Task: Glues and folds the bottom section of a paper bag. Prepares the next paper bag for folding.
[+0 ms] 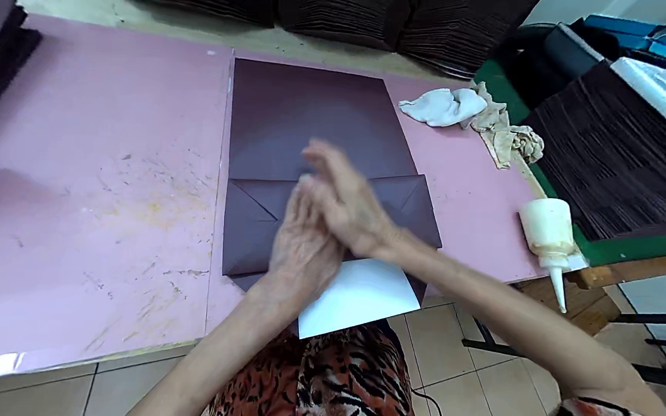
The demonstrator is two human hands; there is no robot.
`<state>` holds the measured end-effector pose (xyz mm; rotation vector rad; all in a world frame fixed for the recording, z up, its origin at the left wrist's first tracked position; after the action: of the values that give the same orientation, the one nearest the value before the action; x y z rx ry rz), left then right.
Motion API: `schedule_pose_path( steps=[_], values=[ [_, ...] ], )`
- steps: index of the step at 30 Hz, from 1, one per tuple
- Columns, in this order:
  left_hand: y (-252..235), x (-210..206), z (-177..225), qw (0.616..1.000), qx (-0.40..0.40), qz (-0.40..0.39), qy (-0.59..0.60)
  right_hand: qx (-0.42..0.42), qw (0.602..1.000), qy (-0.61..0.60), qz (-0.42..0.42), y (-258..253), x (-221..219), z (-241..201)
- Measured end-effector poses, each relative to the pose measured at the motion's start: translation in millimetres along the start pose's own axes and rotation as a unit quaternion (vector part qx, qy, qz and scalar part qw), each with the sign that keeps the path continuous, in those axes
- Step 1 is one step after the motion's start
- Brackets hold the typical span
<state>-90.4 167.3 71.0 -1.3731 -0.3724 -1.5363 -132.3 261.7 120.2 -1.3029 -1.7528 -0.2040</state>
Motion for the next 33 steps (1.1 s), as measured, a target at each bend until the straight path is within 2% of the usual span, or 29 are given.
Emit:
schedule_pose_path(
  steps=[2,5,15,21,25,28,30,33],
  values=[
    [7.6,8.3,-14.4,0.999,0.036,-0.023,-0.032,0.002,0.999,-0.015,-0.043,21.5,-20.7,3.1],
    [13.1,11.1,-25.0,0.996,0.048,-0.045,-0.066,0.020,0.993,0.081,-0.079,37.9,-23.1,9.9],
    [11.6,13.3,-25.1,0.993,0.060,-0.052,-0.082,0.002,0.978,0.194,-0.078,55.2,0.7,28.5],
    [13.7,12.0,-27.1,0.996,0.044,-0.037,-0.071,-0.031,0.984,0.162,-0.070,62.0,21.8,32.9],
    [12.0,14.8,-22.6,0.997,0.030,-0.013,-0.076,-0.004,0.987,0.139,-0.079,79.9,59.1,49.2],
    [10.1,17.7,-10.1,0.996,-0.018,0.010,-0.081,0.061,0.973,0.214,-0.056,102.7,86.1,62.8],
    [7.8,14.1,-1.0,0.997,-0.064,0.004,-0.054,0.150,0.949,0.275,-0.021,109.0,92.8,66.1],
    [4.1,13.5,0.2,0.995,-0.093,-0.031,-0.010,0.314,0.892,0.325,-0.003,110.4,87.3,60.5]
  ],
)
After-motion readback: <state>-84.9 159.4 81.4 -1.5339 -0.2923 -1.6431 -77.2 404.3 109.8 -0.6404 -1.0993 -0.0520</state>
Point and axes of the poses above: each hand's wrist, its own y-axis away from the middle knuckle, its own x-axis out of the back of the hand, z = x × y, the point moved 3 cm from there along -y, towards the middle knuckle
